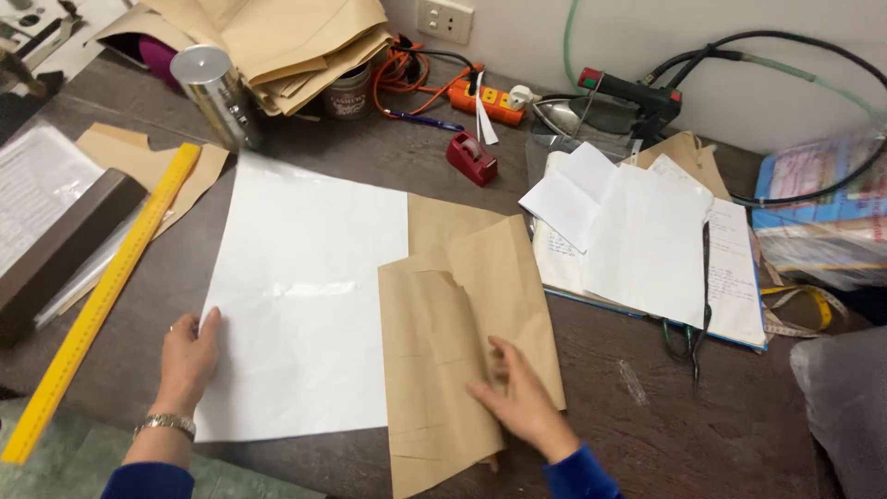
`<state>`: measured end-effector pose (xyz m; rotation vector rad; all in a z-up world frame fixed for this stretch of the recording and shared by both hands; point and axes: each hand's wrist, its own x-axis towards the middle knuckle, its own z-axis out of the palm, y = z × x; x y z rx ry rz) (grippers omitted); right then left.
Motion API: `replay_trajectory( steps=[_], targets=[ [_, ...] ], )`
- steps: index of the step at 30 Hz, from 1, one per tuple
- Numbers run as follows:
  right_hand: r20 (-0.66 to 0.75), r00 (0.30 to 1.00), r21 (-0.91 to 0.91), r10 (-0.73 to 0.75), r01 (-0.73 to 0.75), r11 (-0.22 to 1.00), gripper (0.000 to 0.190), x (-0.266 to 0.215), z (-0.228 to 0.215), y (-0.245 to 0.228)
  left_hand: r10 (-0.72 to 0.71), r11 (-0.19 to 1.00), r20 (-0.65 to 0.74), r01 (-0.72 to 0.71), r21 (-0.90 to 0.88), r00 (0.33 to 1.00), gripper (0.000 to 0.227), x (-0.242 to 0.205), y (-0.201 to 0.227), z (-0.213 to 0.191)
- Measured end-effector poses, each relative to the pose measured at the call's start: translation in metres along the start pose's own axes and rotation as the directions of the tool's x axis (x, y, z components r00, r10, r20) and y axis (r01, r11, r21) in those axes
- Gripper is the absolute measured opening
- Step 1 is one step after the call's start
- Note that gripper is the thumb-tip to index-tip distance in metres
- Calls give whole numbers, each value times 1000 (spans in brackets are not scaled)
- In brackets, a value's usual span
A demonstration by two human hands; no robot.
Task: The person measures and marks a large white sheet of paper using a ruler and a pen. They then place a brown paper template on the white sheet and use scissors to cut along the template's outline.
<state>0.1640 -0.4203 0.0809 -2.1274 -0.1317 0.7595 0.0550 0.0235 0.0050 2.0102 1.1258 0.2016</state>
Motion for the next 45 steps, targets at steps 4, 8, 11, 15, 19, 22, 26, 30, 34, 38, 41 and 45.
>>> replay_trajectory(
  steps=[4, 8, 11, 15, 19, 22, 26, 30, 34, 38, 41, 45],
  targets=[
    [-62, 998, 82, 26, -21, 996, 93, 2, 35, 22, -246, 969, 186, 248, 16, 951, 61, -30, 53, -25],
    [-22, 988, 111, 155, -152, 982, 96, 3, 44, 11, -311, 948, 203, 318, -2, 929, 83, -22, 43, -27],
    [28, 981, 162, 190, -192, 968, 98, 6, 50, 12, -318, 918, 263, 365, -156, 911, 66, -23, 42, -30],
    [7, 986, 224, 169, -166, 960, 90, 13, 63, 23, -320, 918, 278, 369, -144, 906, 70, -16, 38, -29],
    [-53, 976, 72, 213, -209, 975, 71, 10, 65, 16, -313, 896, 308, 387, -216, 898, 61, -16, 36, -29],
    [-38, 962, 30, 271, -270, 962, 67, 6, 61, 2, -266, 926, 284, 326, -191, 921, 78, 2, 6, -18],
    [29, 955, 221, 296, -295, 930, 67, 5, 55, -3, -501, 821, 356, 564, -95, 789, 77, -12, 50, -32],
    [101, 971, 370, 218, -240, 897, 61, 12, 54, 11, -359, 824, 408, 490, -284, 839, 50, -11, 41, -30],
    [138, 964, 405, 228, -265, 875, 56, 19, 52, 22, -226, 812, 455, 425, -400, 861, 34, 6, -6, -20],
    [167, 948, 390, 271, -316, 865, 54, 18, 46, 11, -266, 824, 444, 441, -356, 856, 37, -3, 16, -28],
    [186, 943, 362, 275, -326, 873, 53, 20, 47, 15, -260, 803, 451, 451, -389, 854, 40, -5, 17, -29],
    [179, 941, 384, 286, -334, 861, 56, 21, 46, 15, -238, 808, 447, 431, -402, 862, 39, -1, 6, -24]
  ],
)
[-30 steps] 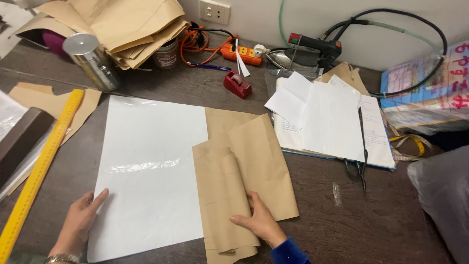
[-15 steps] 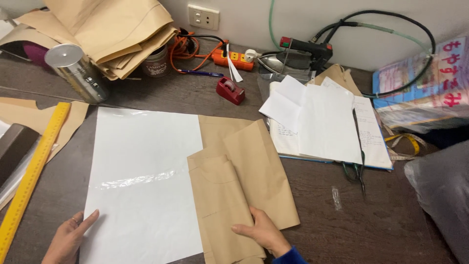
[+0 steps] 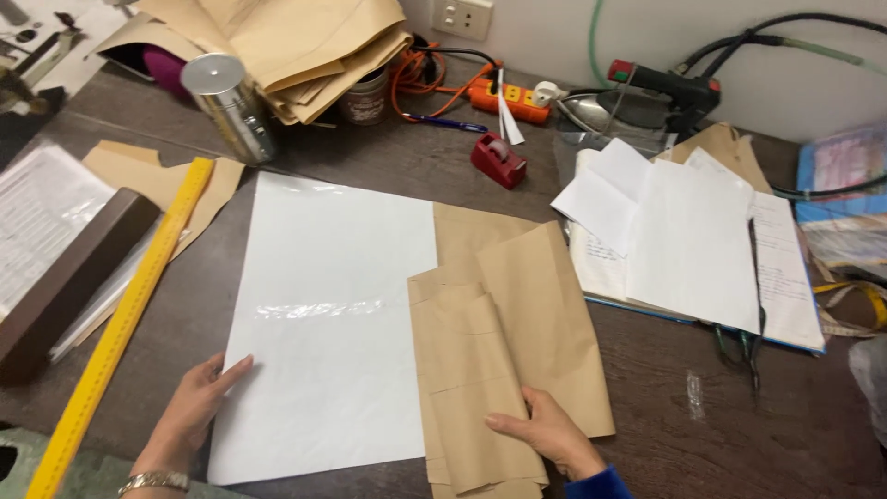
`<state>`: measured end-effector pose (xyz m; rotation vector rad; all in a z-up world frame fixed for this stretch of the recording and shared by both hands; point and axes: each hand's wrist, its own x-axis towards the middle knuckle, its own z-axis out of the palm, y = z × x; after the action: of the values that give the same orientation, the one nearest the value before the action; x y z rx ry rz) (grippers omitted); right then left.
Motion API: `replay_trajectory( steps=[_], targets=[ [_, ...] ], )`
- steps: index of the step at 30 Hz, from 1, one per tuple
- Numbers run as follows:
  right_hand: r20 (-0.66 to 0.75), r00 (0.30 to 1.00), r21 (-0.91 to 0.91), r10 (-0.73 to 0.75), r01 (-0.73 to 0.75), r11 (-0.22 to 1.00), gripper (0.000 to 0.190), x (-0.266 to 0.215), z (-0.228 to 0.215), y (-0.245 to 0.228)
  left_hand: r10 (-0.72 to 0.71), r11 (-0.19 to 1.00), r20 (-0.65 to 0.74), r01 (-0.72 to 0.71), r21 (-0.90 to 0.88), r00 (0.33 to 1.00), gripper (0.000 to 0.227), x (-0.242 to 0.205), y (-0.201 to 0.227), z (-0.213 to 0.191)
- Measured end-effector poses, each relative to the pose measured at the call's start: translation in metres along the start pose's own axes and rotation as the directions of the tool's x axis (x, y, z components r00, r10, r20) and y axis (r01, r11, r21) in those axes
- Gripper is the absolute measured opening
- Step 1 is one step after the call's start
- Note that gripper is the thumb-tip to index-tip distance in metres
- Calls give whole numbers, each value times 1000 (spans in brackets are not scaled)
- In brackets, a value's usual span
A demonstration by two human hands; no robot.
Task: The person measures and marks a large white sheet of paper using a ruler and a pen. They then place a brown paper template on the white sheet and use scissors to cut along the template's outline.
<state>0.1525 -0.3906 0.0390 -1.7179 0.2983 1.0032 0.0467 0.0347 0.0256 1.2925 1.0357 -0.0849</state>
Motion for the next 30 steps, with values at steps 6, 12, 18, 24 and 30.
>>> replay_trajectory(
  steps=[6, 12, 18, 24, 30],
  targets=[
    [-10, 998, -21, 67, -67, 998, 54, -13, 6, -21, -39, 999, 21, 39, -14, 999, 40, -23, 21, 8],
    [-29, 996, -29, 83, -84, 996, 49, -10, 5, -18, -35, 999, 37, 36, -16, 999, 37, -7, 7, 1],
    [3, 998, -36, 67, -66, 997, 48, -9, 4, -18, -54, 999, 21, 54, 2, 998, 41, -17, 17, 7],
    [35, 997, -69, 66, -63, 996, 52, -5, 4, -18, -26, 1000, 24, 26, 4, 999, 38, -4, 4, 0],
    [49, 998, -92, 49, -44, 995, 52, -4, 4, -20, -20, 1000, 22, 21, -17, 1000, 36, -6, 5, 2]
  ],
)
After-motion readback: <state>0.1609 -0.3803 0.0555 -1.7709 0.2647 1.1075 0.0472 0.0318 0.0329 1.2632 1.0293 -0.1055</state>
